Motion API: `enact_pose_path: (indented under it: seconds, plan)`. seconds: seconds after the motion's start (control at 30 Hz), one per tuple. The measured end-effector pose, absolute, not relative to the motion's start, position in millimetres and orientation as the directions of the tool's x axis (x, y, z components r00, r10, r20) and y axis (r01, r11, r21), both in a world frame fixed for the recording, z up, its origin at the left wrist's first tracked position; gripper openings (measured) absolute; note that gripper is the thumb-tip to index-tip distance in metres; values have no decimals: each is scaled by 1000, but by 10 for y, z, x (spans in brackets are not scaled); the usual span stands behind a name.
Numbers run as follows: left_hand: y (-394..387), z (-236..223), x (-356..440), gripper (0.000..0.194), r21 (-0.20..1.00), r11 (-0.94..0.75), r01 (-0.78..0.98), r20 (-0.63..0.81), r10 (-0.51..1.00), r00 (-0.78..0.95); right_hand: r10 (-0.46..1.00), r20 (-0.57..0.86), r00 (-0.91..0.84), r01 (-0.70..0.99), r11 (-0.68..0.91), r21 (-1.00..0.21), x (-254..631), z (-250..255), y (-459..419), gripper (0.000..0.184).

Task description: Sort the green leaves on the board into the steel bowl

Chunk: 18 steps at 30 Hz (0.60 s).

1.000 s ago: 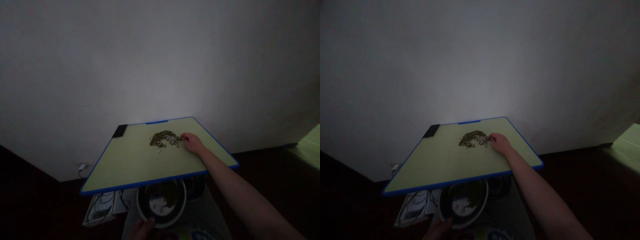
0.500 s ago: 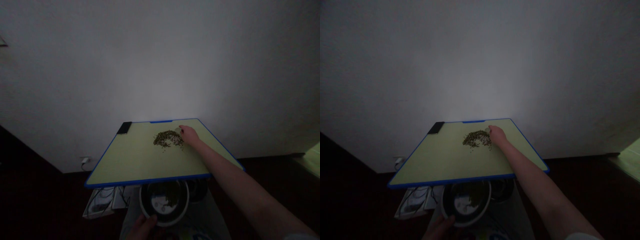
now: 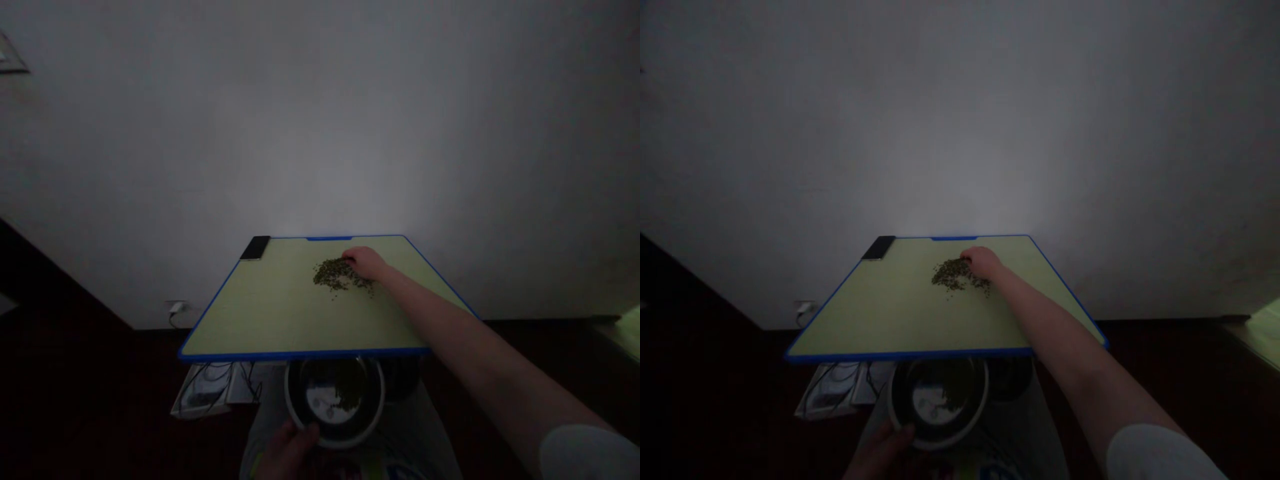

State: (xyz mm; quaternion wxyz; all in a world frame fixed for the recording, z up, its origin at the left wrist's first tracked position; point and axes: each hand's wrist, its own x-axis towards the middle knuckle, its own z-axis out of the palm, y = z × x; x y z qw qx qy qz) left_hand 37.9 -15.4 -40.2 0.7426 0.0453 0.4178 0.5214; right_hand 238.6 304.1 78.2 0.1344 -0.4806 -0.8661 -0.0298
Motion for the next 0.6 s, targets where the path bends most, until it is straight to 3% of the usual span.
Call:
enact_pose_path:
  seconds: [0.33, 0.6]
  plan:
    - [-181, -295, 375, 26, 478, 498, -723, -602, 786, 143, 779, 241, -579, 787, 611, -81, 2459, 836, 2756, 31]
    - [-180, -183, 420, 28, 495, 475, -728, -565, 812, 146, 761, 260, -594, 755, 639, -145, 2469, 851, 2597, 28]
